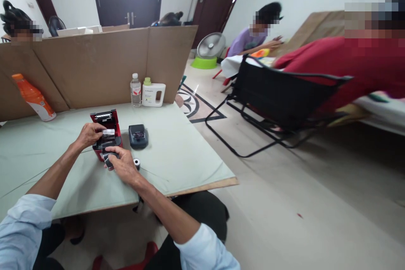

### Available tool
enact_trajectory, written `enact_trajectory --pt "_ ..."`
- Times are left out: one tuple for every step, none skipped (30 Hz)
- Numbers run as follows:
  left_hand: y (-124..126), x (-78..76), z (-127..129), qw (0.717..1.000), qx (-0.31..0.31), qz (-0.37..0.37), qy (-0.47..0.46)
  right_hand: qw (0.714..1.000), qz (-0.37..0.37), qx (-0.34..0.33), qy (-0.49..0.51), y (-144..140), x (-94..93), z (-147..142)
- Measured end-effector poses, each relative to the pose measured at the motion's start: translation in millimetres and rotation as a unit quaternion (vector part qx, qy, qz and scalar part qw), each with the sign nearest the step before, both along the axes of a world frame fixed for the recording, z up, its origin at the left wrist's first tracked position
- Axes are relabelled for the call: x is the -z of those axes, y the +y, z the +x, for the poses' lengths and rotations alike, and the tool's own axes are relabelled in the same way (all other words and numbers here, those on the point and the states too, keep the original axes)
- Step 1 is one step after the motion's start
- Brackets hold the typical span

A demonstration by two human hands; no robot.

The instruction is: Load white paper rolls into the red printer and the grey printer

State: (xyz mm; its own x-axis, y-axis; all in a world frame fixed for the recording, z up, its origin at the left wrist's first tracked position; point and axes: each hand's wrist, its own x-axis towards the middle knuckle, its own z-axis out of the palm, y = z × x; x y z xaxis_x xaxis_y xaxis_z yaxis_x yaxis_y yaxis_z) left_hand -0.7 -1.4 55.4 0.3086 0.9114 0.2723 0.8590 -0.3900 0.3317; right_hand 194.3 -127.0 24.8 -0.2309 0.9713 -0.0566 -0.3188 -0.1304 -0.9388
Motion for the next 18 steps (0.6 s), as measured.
enact_trajectory --pt "0 0.4 1 1.000 -0.002 -0.003 -0.005 1.000 -0.001 0.001 0.001 0 -0.3 0" --pt "0 1.0 2 1.000 -0.006 -0.006 -0.008 1.000 -0.003 0.003 0.001 1 -0.7 -1" --pt "0 1.8 2 1.000 -0.011 -0.010 -0.008 1.000 -0.004 0.004 0.001 1 -1.0 -1" --pt "1 2.5 3 1.000 -0.017 -0.016 -0.006 1.000 -0.005 0.006 0.001 1 -1.2 -2" --pt "2 3.1 3 0.999 -0.022 -0.024 -0.003 1.000 -0.006 0.006 0.000 1 -1.4 -2" --pt "2 3.5 4 0.999 -0.026 -0.031 0.000 1.000 -0.007 0.006 -0.001 1 -1.5 -2" --pt "2 3.6 4 0.999 -0.027 -0.037 0.000 1.000 -0.007 0.005 -0.001 1 -1.5 -3" --pt "1 3.4 4 0.999 -0.026 -0.041 -0.002 1.000 -0.006 0.002 0.000 1 -1.3 -3" --pt "-1 3.0 3 0.999 -0.023 -0.041 -0.008 1.000 -0.005 0.000 0.001 1 -1.1 -3" --pt "-3 2.4 2 0.999 -0.019 -0.036 -0.018 1.000 -0.004 -0.002 0.003 1 -0.8 -3" --pt "-7 1.6 0 0.999 -0.019 -0.026 -0.032 1.000 -0.003 -0.003 0.005 1 -0.3 -3" --pt "-10 0.7 -3 0.998 -0.025 -0.010 -0.049 1.000 -0.002 -0.004 0.007 1 0.3 -3" --pt "-13 -0.3 -6 0.997 -0.041 0.014 -0.068 1.000 -0.002 -0.004 0.009 1 1.0 -3" --pt "-15 -1.4 -9 0.993 -0.066 0.044 -0.089 1.000 -0.002 -0.005 0.009 0 1.9 -3" --pt "-16 -2.5 -13 0.987 -0.094 0.076 -0.111 1.000 -0.002 -0.005 0.010 0 3.0 -4" --pt "-14 -3.6 -16 0.979 -0.117 0.104 -0.134 1.000 -0.003 -0.006 0.009 -1 4.3 -5" --pt "-10 -4.4 -18 0.971 -0.131 0.123 -0.158 1.000 -0.005 -0.007 0.008 -1 5.7 -6" --pt "-5 -5.0 -20 0.966 -0.132 0.127 -0.184 1.000 -0.006 -0.009 0.007 -2 7.1 -7"
